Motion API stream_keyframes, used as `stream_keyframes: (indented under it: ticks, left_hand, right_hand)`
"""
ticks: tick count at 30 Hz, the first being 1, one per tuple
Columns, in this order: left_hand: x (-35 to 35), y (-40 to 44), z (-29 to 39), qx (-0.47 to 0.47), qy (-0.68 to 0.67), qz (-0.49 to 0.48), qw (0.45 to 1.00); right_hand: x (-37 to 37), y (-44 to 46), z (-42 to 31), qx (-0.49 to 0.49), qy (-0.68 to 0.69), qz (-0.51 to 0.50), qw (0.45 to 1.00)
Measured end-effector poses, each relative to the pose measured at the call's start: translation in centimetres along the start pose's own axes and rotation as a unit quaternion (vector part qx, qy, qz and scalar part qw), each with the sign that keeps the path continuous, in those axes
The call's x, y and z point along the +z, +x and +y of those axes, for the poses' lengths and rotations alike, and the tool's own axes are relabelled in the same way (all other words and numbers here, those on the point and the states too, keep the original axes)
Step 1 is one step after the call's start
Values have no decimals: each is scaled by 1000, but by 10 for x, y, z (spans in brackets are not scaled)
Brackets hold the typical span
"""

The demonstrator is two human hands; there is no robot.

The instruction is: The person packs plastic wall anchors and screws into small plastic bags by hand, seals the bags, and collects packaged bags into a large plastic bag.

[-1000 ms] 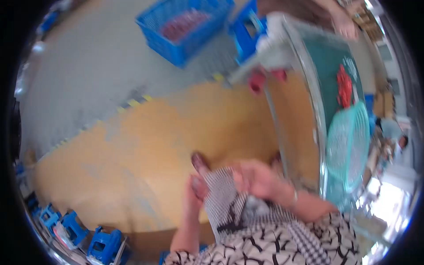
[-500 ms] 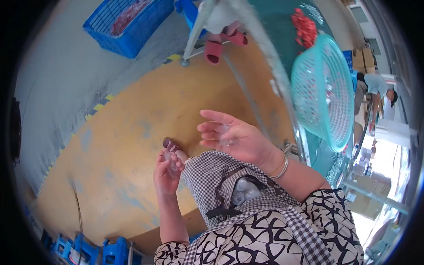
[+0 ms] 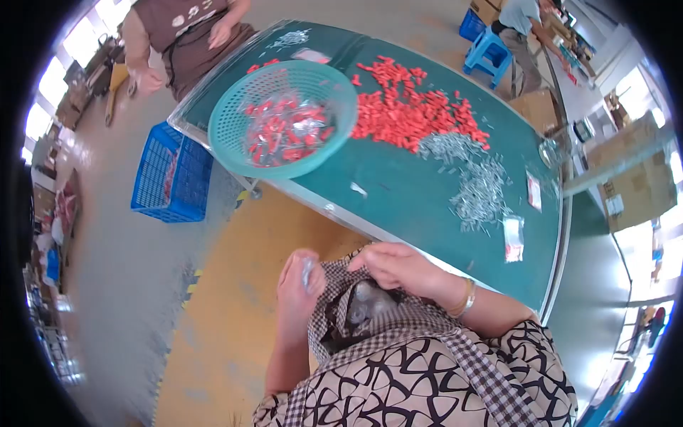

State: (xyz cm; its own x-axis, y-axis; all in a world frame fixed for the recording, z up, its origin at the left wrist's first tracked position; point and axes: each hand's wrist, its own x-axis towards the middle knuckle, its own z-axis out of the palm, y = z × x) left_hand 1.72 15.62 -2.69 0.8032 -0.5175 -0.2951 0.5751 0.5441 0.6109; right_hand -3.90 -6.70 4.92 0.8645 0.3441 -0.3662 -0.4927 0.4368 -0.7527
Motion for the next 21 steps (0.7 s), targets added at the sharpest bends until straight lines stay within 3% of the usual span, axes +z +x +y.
stream_keyframes:
  ticks: [4, 8, 11, 13, 19, 21]
  left_hand:
    - [76, 32, -21, -96, -116, -162, 975]
    - [127, 60, -66, -124, -111, -144, 976]
    - [137, 70, -97, -41, -23, -153, 987]
    - [151, 64, -106, -6, 57, -103, 993]
    - [179, 49, -117, 67, 301, -58, 950]
    - [169, 52, -128, 79, 369, -64, 924]
  right_hand:
    - [-37, -87, 4, -66, 13, 101, 993]
    - [-73, -129, 13, -116, -148, 218, 958]
    - [-90, -122, 26, -238, -179, 213, 931]
    - [-95, -124, 21, -200, -189, 212, 938]
    - [-102, -122, 9, -206, -331, 292, 873]
    - [-115, -110, 26, -304, -305, 317, 845]
